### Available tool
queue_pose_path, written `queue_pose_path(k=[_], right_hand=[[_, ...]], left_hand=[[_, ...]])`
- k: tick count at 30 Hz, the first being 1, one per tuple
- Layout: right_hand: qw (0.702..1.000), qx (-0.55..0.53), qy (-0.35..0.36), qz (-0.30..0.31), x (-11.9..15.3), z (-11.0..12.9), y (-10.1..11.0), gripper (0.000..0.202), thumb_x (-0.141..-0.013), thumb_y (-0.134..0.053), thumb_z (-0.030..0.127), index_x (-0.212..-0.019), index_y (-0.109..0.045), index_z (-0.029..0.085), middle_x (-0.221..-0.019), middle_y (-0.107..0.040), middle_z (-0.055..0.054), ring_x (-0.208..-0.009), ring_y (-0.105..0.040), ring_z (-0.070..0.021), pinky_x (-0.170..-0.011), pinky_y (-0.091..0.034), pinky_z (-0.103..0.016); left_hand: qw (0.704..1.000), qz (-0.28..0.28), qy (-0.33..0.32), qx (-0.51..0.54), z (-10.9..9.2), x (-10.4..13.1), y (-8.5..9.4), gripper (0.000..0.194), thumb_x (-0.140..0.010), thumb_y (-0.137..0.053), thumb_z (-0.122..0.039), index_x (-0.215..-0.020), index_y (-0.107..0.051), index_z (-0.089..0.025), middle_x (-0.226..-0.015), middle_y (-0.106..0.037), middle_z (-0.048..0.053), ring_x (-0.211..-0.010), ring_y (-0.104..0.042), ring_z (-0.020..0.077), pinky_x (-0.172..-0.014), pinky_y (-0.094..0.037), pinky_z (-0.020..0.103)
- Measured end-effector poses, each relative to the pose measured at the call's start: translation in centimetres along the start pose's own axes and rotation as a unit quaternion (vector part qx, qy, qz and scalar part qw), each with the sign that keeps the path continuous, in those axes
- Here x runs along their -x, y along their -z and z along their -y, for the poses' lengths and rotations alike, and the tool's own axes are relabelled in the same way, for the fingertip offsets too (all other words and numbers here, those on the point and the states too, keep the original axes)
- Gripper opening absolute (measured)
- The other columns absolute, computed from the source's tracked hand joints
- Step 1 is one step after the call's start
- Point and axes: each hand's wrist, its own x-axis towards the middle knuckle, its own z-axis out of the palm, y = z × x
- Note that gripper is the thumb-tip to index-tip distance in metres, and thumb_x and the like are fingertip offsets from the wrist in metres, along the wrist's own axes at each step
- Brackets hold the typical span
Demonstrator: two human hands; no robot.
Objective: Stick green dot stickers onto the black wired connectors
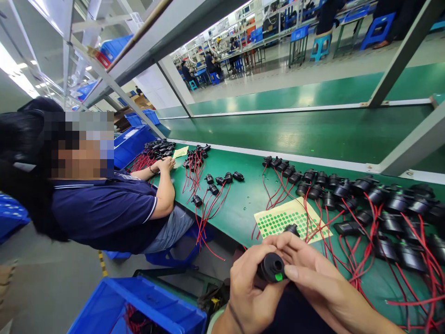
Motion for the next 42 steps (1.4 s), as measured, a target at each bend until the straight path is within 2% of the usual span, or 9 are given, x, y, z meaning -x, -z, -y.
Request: queue_pose_path(k=[2,6,8,12,16,24,29,35,42], right_hand=[[0.978,0.163,0.114,-0.056,0.5,-0.1,0.5,0.013,-0.094,-0.057,0.03,-0.107,-0.061,0.029,-0.115,-0.061,-0.003,-0.11,-0.061,-0.0179,-0.092,-0.052,-0.026],[0.802,0.461,0.359,-0.12,1.7,0.4,0.7,0.024,-0.088,-0.057,0.011,-0.104,-0.067,0.026,-0.118,-0.057,-0.004,-0.112,-0.058,-0.0174,-0.103,-0.047,-0.027],[0.747,0.522,0.4,-0.102,2.1,0.8,0.5,0.03,-0.087,-0.056,0.008,-0.107,-0.069,0.025,-0.119,-0.057,-0.006,-0.115,-0.057,-0.0206,-0.105,-0.047,-0.033],[0.703,0.569,0.42,-0.075,2.1,1.3,0.4,0.03,-0.086,-0.056,0.008,-0.107,-0.071,0.024,-0.117,-0.06,-0.009,-0.113,-0.06,-0.0247,-0.097,-0.054,-0.039],[0.695,0.579,0.421,-0.069,2.0,1.3,0.6,0.031,-0.086,-0.056,0.008,-0.11,-0.07,0.023,-0.115,-0.063,-0.01,-0.111,-0.062,-0.0255,-0.092,-0.056,-0.041],[0.725,0.548,0.413,-0.054,1.8,0.3,0.8,0.028,-0.089,-0.053,0.008,-0.111,-0.067,0.018,-0.117,-0.058,-0.011,-0.116,-0.056,-0.0226,-0.099,-0.052,-0.037],[0.747,0.529,0.4,-0.052,1.4,-0.5,0.8,0.029,-0.092,-0.052,0.01,-0.116,-0.065,0.018,-0.125,-0.053,-0.01,-0.122,-0.052,-0.0215,-0.107,-0.047,-0.037],[0.786,0.495,0.368,-0.051,2.1,0.1,1.3,0.025,-0.096,-0.053,0.019,-0.112,-0.069,0.027,-0.133,-0.051,-0.007,-0.122,-0.054,-0.0237,-0.105,-0.048,-0.041],[0.734,0.554,0.39,-0.048,2.3,0.8,1.8,0.03,-0.089,-0.056,0.012,-0.113,-0.07,0.024,-0.131,-0.051,-0.008,-0.125,-0.051,-0.0251,-0.11,-0.044,-0.043]], left_hand=[[0.998,0.004,0.06,0.023,0.0,0.2,0.1,0.032,-0.079,-0.075,-0.017,-0.107,-0.062,-0.025,-0.088,-0.071,-0.002,-0.077,-0.067,0.0122,-0.074,-0.054,0.019],[0.996,-0.001,0.084,0.026,-0.1,0.3,0.3,0.034,-0.078,-0.074,-0.015,-0.108,-0.062,-0.026,-0.087,-0.07,-0.003,-0.075,-0.065,0.0115,-0.072,-0.053,0.018],[0.998,-0.001,0.067,0.018,-0.1,0.2,0.2,0.036,-0.078,-0.07,-0.011,-0.11,-0.061,-0.026,-0.088,-0.069,-0.003,-0.076,-0.065,0.012,-0.071,-0.053,0.018],[0.999,0.004,0.033,-0.015,-0.3,0.3,0.0,0.039,-0.076,-0.064,-0.007,-0.11,-0.06,-0.025,-0.087,-0.067,-0.002,-0.075,-0.064,0.0125,-0.069,-0.052,0.019],[0.999,-0.003,0.002,-0.048,-0.4,0.4,0.0,0.04,-0.078,-0.062,-0.008,-0.115,-0.058,-0.023,-0.092,-0.069,0.001,-0.078,-0.066,0.0135,-0.072,-0.054,0.021],[0.989,-0.014,-0.055,-0.137,-0.7,0.1,0.0,0.037,-0.08,-0.056,-0.004,-0.114,-0.056,-0.019,-0.094,-0.07,0.004,-0.08,-0.067,0.0145,-0.073,-0.054,0.024],[0.991,-0.011,-0.028,-0.13,-0.4,0.1,0.0,0.032,-0.082,-0.057,-0.007,-0.111,-0.058,-0.02,-0.094,-0.07,0.003,-0.082,-0.067,0.0146,-0.077,-0.055,0.024],[0.998,0.011,0.043,-0.044,-0.1,0.2,0.1,0.035,-0.079,-0.065,-0.009,-0.11,-0.06,-0.023,-0.09,-0.07,0.0,-0.076,-0.067,0.0141,-0.073,-0.055,0.023],[0.998,0.007,0.058,-0.029,-0.2,0.3,0.1,0.038,-0.075,-0.066,-0.007,-0.11,-0.062,-0.022,-0.091,-0.071,0.0,-0.077,-0.068,0.0147,-0.074,-0.055,0.023]])
